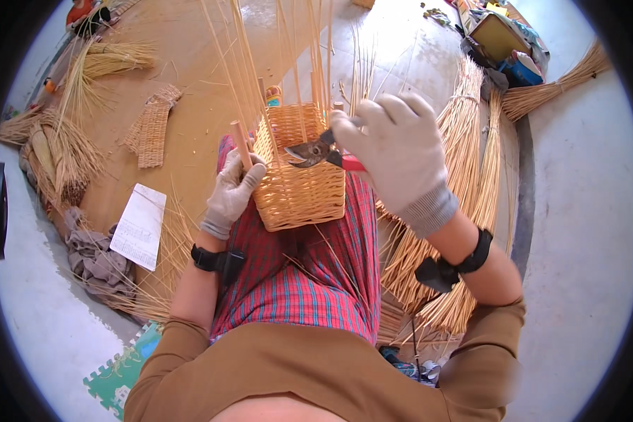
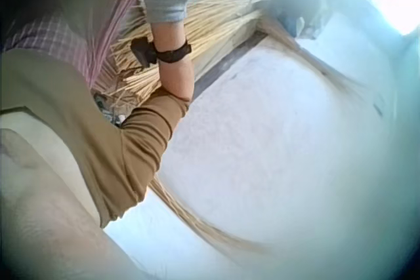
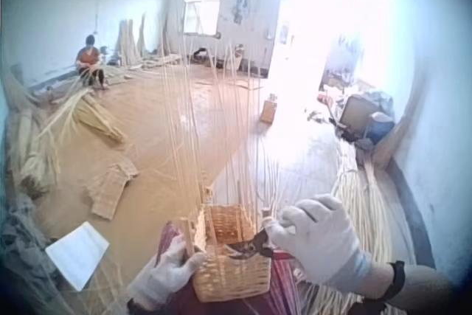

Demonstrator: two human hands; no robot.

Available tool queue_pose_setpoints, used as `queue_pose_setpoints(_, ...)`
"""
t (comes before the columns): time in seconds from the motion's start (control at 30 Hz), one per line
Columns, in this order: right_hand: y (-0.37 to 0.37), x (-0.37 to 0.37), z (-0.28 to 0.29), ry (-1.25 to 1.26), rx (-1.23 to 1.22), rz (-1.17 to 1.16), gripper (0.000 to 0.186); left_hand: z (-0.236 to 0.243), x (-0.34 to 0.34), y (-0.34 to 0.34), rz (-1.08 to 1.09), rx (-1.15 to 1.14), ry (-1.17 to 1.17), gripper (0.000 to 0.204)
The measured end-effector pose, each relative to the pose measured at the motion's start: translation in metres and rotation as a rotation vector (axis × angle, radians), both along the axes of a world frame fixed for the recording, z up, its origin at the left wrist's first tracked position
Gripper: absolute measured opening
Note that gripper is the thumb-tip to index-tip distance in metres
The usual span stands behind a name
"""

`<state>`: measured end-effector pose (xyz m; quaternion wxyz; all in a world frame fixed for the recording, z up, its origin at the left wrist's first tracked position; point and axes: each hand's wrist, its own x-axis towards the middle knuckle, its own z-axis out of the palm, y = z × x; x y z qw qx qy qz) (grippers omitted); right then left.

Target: The person is weaving a rectangular basket from straw or willow strips around a set of vertical wooden posts.

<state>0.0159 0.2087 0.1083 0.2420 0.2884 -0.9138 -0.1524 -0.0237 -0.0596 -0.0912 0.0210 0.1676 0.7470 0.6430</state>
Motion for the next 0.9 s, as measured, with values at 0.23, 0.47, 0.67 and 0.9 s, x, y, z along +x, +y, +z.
queue_pose_setpoints(0.23, -0.031, -0.039, -0.010, -0.051, 0.280, 0.138, 0.014, 0.009, 0.007, 0.012, 0.032, 0.044, -0.060, 0.028)
queue_pose_setpoints(0.47, -0.024, -0.032, 0.019, -0.290, 0.378, -0.022, 0.007, 0.002, 0.005, 0.006, 0.009, 0.000, -0.080, 0.023)
queue_pose_setpoints(0.67, -0.032, -0.047, 0.003, -0.209, 0.419, 0.034, 0.011, -0.012, 0.005, 0.019, 0.015, 0.057, -0.081, 0.023)
queue_pose_setpoints(0.9, -0.027, -0.048, 0.002, -0.200, 0.453, 0.042, 0.016, -0.009, 0.008, 0.023, 0.062, 0.000, -0.063, 0.021)
